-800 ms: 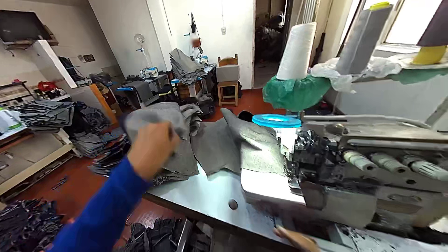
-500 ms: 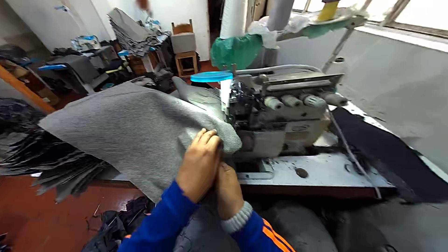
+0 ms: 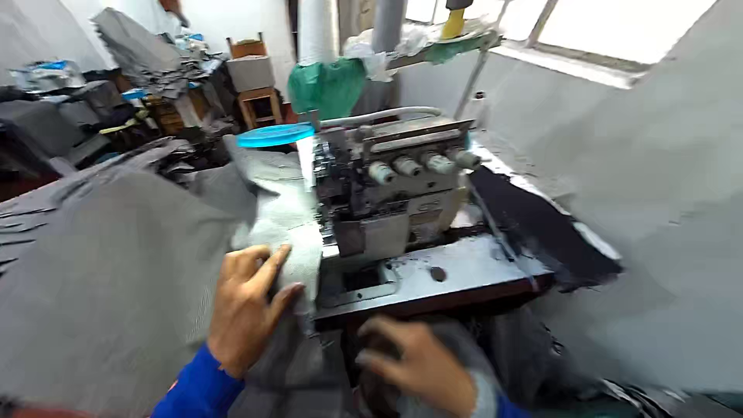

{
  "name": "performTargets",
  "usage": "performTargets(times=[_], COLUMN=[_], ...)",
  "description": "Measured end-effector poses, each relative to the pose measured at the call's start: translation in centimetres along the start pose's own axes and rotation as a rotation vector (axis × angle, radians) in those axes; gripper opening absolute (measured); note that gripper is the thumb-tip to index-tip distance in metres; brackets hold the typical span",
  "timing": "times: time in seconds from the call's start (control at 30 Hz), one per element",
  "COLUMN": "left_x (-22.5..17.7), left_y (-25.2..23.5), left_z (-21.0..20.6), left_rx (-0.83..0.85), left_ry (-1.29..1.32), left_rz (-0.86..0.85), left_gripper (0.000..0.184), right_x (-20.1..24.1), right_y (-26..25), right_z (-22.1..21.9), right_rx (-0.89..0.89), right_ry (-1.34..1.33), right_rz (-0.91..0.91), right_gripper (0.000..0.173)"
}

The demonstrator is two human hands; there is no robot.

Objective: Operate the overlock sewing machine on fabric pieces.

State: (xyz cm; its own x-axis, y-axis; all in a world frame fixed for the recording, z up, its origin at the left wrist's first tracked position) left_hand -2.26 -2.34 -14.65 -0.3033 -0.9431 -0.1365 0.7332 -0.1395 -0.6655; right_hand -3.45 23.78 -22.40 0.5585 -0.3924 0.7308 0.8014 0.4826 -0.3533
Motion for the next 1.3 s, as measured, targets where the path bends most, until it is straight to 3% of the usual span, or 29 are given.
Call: performTargets(times=[0.1, 0.17, 0.23, 0.33, 0.43, 0.63, 0.83, 0.97, 1.03, 1.13, 1.2, 1.3], left_x=[-0.1, 0.1, 0.2, 0.2, 0.7, 2.7, 1.9, 2.2, 2.2, 1.2, 0.6, 0.1], left_y=[-1.7, -3.4, -4.8, -5.0, -5.4, -8.1, -8.0, -7.8, -7.7, -7.7, -7.5, -6.6], left_z=[-1.0, -2.1, -3.0, -3.4, -3.3, -2.4, -2.8, -1.6, -0.8, 0.9, 1.6, 2.0], left_rx=[-0.027, 0.002, 0.063, 0.088, 0.119, 0.504, 0.385, 0.372, 0.361, 0.313, 0.251, 0.208], left_ry=[0.001, 0.024, 0.013, -0.044, 0.008, 0.535, 0.618, 0.678, 0.797, 0.838, 0.803, 0.765], left_rz=[-0.002, -0.039, -0.088, -0.118, -0.157, -0.185, -0.112, -0.069, -0.052, -0.066, -0.108, -0.122], left_gripper=[0.059, 0.059, 0.067, 0.074, 0.068, 0.023, 0.014, 0.008, 0.002, 0.004, 0.002, 0.006], right_x=[-4.5, -7.0, -10.9, -17.1, -18.2, -18.5, -17.5, -10.8, -5.1, 1.9, 4.5, 6.1], right_y=[-1.9, -5.3, -9.1, -13.2, -15.1, -13.7, -15.5, -12.5, -9.4, -5.3, -4.8, -6.4], right_z=[12.8, 18.9, 22.3, 23.6, 23.5, 23.1, 23.0, 21.4, 19.0, 12.9, 7.8, 1.1], right_rx=[-0.316, -0.441, -0.392, -0.189, -0.187, -0.247, -0.135, -0.384, -0.482, -0.526, -0.503, -0.481], right_ry=[0.336, 0.485, 0.548, 0.597, 0.65, 0.664, 0.786, 0.629, 0.493, 0.205, 0.043, -0.068], right_rz=[-0.259, -0.386, -0.515, -0.669, -0.718, -0.599, -0.636, -0.384, -0.262, -0.085, -0.019, -0.003], right_gripper=[0.024, 0.028, 0.031, 0.033, 0.031, 0.035, 0.029, 0.027, 0.026, 0.054, 0.063, 0.043])
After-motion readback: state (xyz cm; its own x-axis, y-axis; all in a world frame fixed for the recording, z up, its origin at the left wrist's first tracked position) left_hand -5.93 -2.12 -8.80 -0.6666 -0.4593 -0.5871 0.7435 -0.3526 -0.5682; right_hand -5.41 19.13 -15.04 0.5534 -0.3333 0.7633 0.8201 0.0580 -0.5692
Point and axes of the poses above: each hand's wrist, its own y-axis away from the middle knuckle, its own z-axis out of the back of the hand, x = y × z, the point moved 3 cm from there along -y, towards the middle knuckle, and after that the axes turned 1 degree about -z, right-handed, at the moved point
